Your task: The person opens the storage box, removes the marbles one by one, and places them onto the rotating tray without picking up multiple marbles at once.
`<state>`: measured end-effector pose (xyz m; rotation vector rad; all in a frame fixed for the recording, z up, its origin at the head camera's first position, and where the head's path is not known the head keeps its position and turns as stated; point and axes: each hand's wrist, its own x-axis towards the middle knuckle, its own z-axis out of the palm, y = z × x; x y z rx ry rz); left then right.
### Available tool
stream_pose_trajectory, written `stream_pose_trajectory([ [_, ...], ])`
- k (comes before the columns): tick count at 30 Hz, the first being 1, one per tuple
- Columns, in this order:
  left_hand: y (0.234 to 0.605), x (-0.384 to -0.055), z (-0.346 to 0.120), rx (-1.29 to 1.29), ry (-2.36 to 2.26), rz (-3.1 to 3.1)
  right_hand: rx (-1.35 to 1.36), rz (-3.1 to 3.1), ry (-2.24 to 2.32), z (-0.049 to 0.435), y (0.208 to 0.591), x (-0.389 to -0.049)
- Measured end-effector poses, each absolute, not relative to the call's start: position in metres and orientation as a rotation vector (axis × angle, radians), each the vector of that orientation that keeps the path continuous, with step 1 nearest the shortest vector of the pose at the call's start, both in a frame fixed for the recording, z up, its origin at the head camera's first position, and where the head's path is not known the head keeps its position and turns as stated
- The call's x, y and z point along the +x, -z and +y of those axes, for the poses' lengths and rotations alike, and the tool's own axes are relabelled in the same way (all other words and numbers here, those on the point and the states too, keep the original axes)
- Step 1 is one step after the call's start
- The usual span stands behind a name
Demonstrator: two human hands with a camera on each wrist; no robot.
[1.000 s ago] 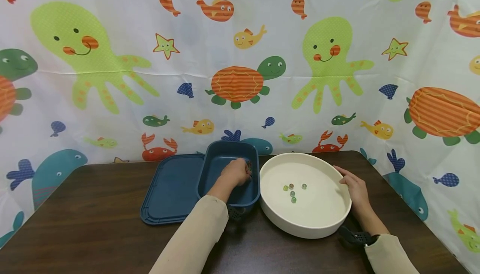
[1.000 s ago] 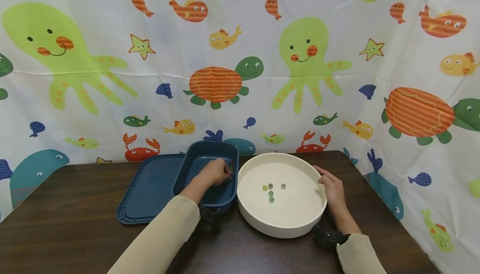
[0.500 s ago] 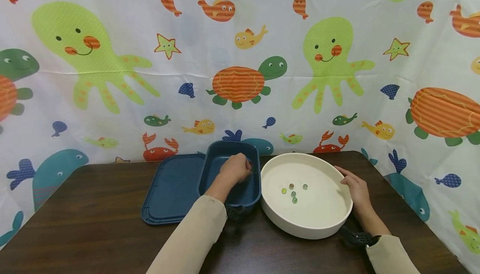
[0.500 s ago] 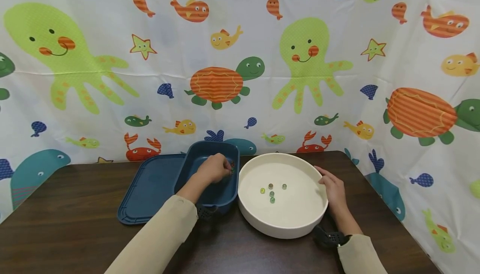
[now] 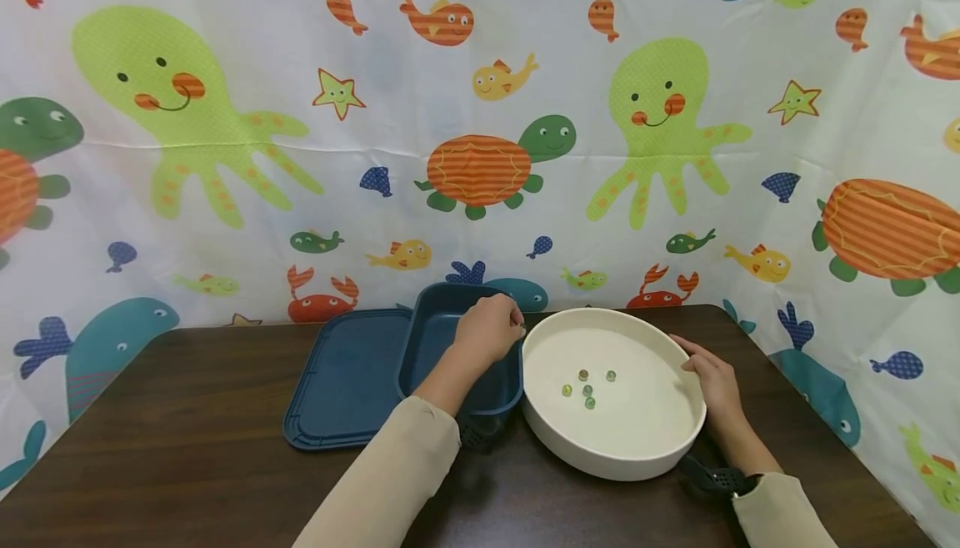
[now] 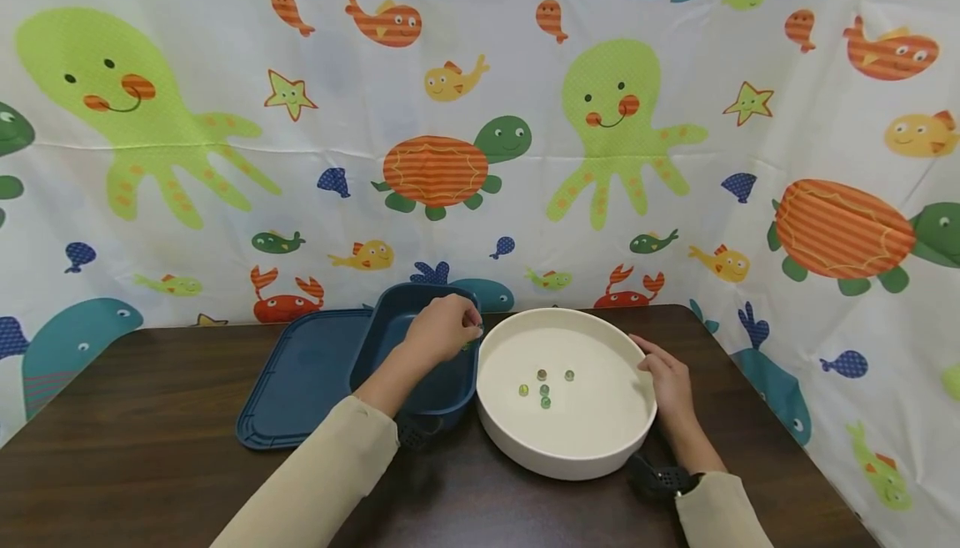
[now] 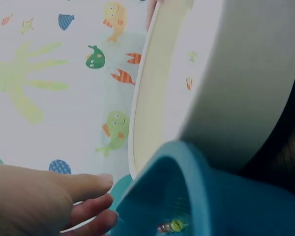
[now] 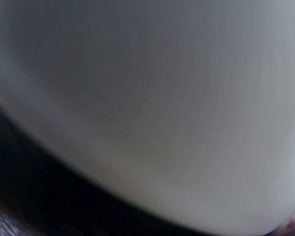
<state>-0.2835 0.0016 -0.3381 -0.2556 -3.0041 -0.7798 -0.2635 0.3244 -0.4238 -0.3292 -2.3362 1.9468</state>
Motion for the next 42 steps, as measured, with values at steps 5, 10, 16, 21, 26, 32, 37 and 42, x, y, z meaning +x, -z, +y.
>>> stream_pose_trajectory([
  [5, 0.337, -0.28, 0.014, -0.35, 0.731, -2.997, -0.342, -2.34, -1.944, 0.325, 0.423, -0.263],
  [10, 0.336, -0.277, 0.03, -0.412, 0.713, -3.017, -0.335, -2.324, -1.96, 0.327, 0.423, -0.262],
  [16, 0.337, -0.273, 0.055, -0.49, 0.689, -3.042, -0.341, -2.31, -1.947, 0.328, 0.423, -0.262],
  [21, 0.341, -0.272, 0.075, -0.564, 0.671, -3.049, -0.331, -2.33, -1.942, 0.329, 0.425, -0.263],
  [26, 0.35, -0.273, 0.089, -0.621, 0.762, -3.042, -0.323, -2.321, -1.951, 0.329, 0.426, -0.265],
  [32, 0.362, -0.277, 0.097, -0.58, 0.787, -3.061, -0.301, -2.317, -1.954, 0.327, 0.426, -0.265],
  [37, 0.373, -0.28, 0.1, -0.549, 0.78, -3.09, -0.294, -2.321, -1.942, 0.326, 0.425, -0.265],
  [42, 0.382, -0.281, 0.101, -0.533, 0.79, -3.085, -0.294, -2.319, -1.955, 0.326, 0.425, -0.266],
])
